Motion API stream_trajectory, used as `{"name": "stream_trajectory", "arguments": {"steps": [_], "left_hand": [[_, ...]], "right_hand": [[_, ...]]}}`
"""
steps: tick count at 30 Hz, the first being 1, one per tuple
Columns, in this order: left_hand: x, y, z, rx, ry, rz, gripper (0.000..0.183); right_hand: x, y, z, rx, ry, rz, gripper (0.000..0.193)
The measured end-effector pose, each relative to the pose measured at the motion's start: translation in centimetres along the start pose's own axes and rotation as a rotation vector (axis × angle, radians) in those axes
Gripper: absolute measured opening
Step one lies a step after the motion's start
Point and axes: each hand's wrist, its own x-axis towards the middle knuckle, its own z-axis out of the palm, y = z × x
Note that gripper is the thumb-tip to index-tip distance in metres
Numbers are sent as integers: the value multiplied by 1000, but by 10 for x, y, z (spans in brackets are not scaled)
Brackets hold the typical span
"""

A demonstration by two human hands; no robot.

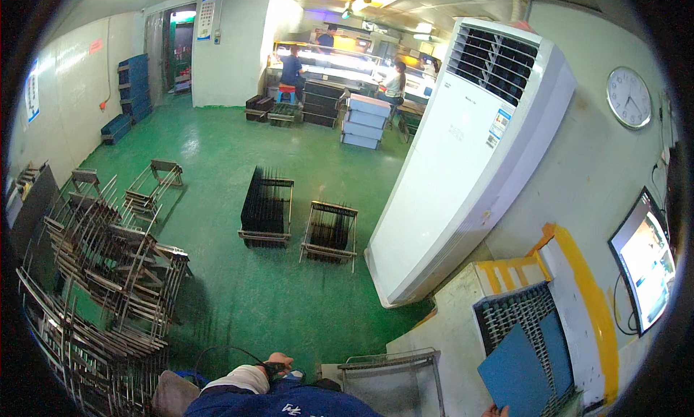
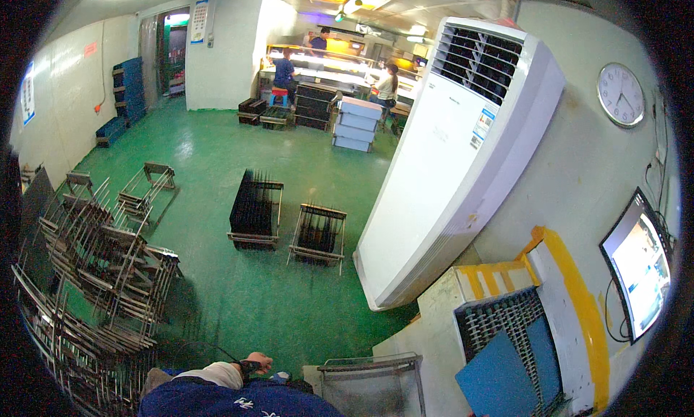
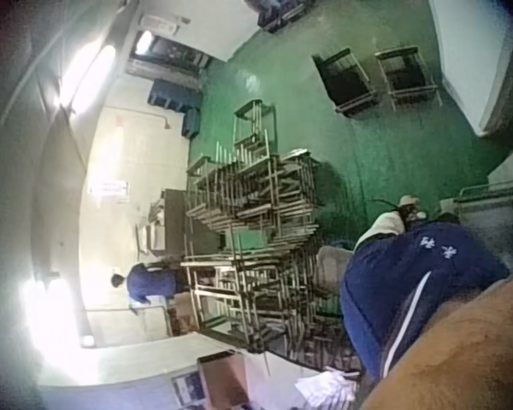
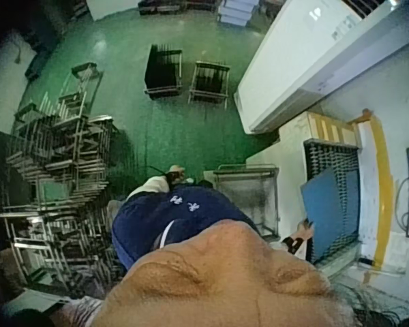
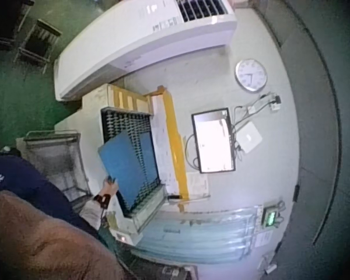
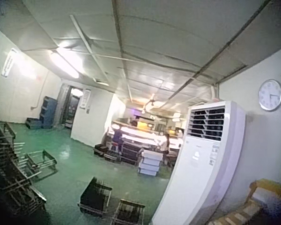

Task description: Organizing and stacking industrial metal or polymer plate sheets into a slotted sorting rack frame from a machinery processing unit.

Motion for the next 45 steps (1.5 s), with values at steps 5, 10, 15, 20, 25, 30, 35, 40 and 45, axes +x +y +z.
{"name": "stream_trajectory", "arguments": {"steps": [5, 10, 15, 20, 25, 30, 35, 40, 45], "left_hand": [[-9, 6, 2, -142, -16, -11, 25], [-5, 5, 3, -181, -4, -55, 26], [-11, 3, 0, -135, 33, -27, 26], [-24, 9, -2, -115, 31, -23, 23], [14, -36, -11, -238, -3, -19, 18], [-28, -6, -6, -398, -70, -67, 18], [-11, -18, -9, -377, -50, -95, 20], [-13, -14, 0, -270, 11, -98, 22], [-20, -13, -9, -351, -86, -128, 22]], "right_hand": [[0, 0, 7, -438, 105, -25, 18], [38, -28, -18, -527, 125, -109, 20], [25, -20, -7, -462, -104, -83, 21], [-25, 18, 37, -468, 101, -400, 25], [28, -26, 15, -484, -17, -357, 21], [48, -54, -2, -433, -72, -342, 19], [85, -81, -12, -380, -12, -214, 17], [60, -71, -21, -913, -93, -458, 18], [39, -61, -15, -1744, -112, -866, 20]]}}
